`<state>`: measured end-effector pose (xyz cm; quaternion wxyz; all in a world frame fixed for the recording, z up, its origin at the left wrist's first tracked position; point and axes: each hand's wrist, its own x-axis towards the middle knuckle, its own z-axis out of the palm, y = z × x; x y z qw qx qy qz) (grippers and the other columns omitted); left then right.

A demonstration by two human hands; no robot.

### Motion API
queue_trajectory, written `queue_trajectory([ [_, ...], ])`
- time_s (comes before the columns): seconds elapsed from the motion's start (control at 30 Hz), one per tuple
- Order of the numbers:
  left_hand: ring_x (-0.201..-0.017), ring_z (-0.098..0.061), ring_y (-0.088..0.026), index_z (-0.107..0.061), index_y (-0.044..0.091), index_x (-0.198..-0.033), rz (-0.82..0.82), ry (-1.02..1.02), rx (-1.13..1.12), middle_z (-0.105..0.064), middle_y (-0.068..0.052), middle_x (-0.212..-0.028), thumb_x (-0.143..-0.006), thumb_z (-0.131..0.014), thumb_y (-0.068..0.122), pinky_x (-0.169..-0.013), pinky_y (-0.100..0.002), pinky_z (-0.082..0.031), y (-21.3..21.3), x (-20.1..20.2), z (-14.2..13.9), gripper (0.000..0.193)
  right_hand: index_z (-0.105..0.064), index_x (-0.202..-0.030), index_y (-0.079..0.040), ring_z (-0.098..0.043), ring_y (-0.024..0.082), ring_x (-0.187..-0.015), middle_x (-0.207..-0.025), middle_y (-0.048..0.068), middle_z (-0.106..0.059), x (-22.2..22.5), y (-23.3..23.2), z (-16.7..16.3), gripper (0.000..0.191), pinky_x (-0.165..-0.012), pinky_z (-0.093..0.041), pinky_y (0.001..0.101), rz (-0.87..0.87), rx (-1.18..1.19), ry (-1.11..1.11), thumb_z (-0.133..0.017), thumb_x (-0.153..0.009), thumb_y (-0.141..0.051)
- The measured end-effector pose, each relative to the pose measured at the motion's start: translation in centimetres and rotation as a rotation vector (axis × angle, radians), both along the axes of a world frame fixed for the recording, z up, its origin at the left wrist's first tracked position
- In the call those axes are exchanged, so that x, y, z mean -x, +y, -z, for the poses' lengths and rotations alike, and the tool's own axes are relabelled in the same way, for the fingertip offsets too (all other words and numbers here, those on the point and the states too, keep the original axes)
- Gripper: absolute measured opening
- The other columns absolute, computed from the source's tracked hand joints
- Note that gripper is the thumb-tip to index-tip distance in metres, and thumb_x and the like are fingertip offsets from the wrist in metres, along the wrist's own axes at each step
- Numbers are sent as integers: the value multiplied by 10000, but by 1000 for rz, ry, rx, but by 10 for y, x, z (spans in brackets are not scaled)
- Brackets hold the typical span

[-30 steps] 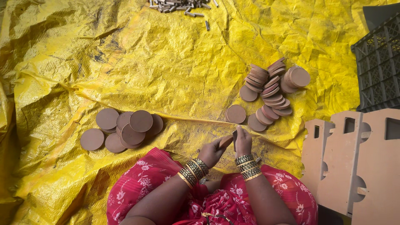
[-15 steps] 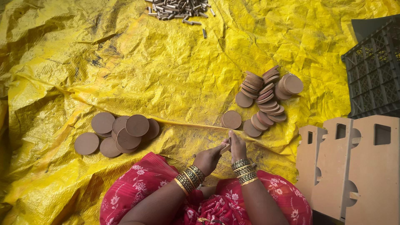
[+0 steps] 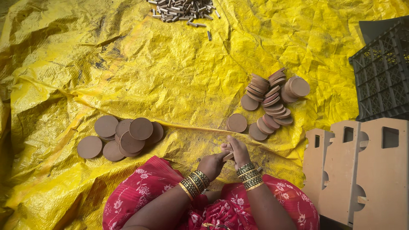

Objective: The person sits on a tarp-covered ground and sands round wooden discs by hand, rubbing a sanding block over each disc's surface and edges, then sets the finished disc aside and picks up the next one from a pile.

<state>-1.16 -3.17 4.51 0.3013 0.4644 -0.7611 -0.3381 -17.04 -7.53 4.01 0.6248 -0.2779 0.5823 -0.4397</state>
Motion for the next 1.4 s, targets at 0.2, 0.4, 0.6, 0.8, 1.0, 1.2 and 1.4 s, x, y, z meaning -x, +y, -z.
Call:
queue_trajectory([
  [0.2, -707, -684, -385, -715, 126, -1077, -38, -114, -173, -707, -181, -773, -916, -673, 216, -672, -504, -540, -3, 4, 13, 189, -595, -1200, -28, -688, 146, -821, -894, 48, -736, -25, 21, -16, 502, -702, -566, 312, -24, 520, 594, -728, -937, -434],
  [0.4, -745, -681, -401, -707, 88, -1001, -43, -122, -177, -710, -187, -796, -931, -647, 191, -687, -509, -542, -2, 11, 25, 138, -678, -1054, -90, -665, 162, -655, -737, 45, -682, -37, 26, -39, 356, -631, -572, 361, -14, 452, 863, -816, -851, -348],
  [0.6, -740, -678, -410, -694, 132, -1185, -58, 45, -199, -710, -202, -808, -875, -685, 205, -659, -520, -531, 3, 10, -6, 319, -632, -983, -40, -626, 104, -661, -827, 7, -627, -8, 0, -16, 304, -541, -588, 311, 191, 192, 190, -804, -884, -271],
  [0.8, -756, -687, -392, -691, 156, -1179, -53, -66, -207, -712, -186, -830, -934, -676, 260, -687, -502, -542, 7, 14, 27, 267, -629, -991, -71, -684, 116, -670, -788, 0, -672, -20, 16, -20, 299, -574, -570, 280, 96, 374, 555, -788, -887, -302],
  [1.0, -801, -687, -377, -684, 99, -1026, 24, -153, -57, -723, -153, -860, -964, -706, 272, -704, -494, -544, 11, 17, 41, 185, -609, -937, -44, -677, 120, -660, -799, 9, -649, -21, 13, -15, 330, -582, -580, 290, 176, 465, 552, -773, -893, -327],
  [1.2, -775, -692, -387, -692, 162, -1244, -19, 17, -142, -728, -170, -860, -911, -700, 222, -688, -496, -553, 10, 7, -5, 338, -596, -871, -1, -561, 112, -569, -726, 27, -606, 15, -7, 6, 358, -579, -612, 324, 310, 306, 210, -787, -926, -299],
  [1.4, -774, -691, -391, -693, 168, -1229, -129, -53, -197, -721, -181, -856, -927, -674, 243, -692, -503, -553, -2, 0, -11, 312, -702, -962, -6, -716, 135, -749, -840, 101, -782, -24, 24, -18, 274, -692, -583, 323, 109, 477, 740, -775, -920, -267],
])
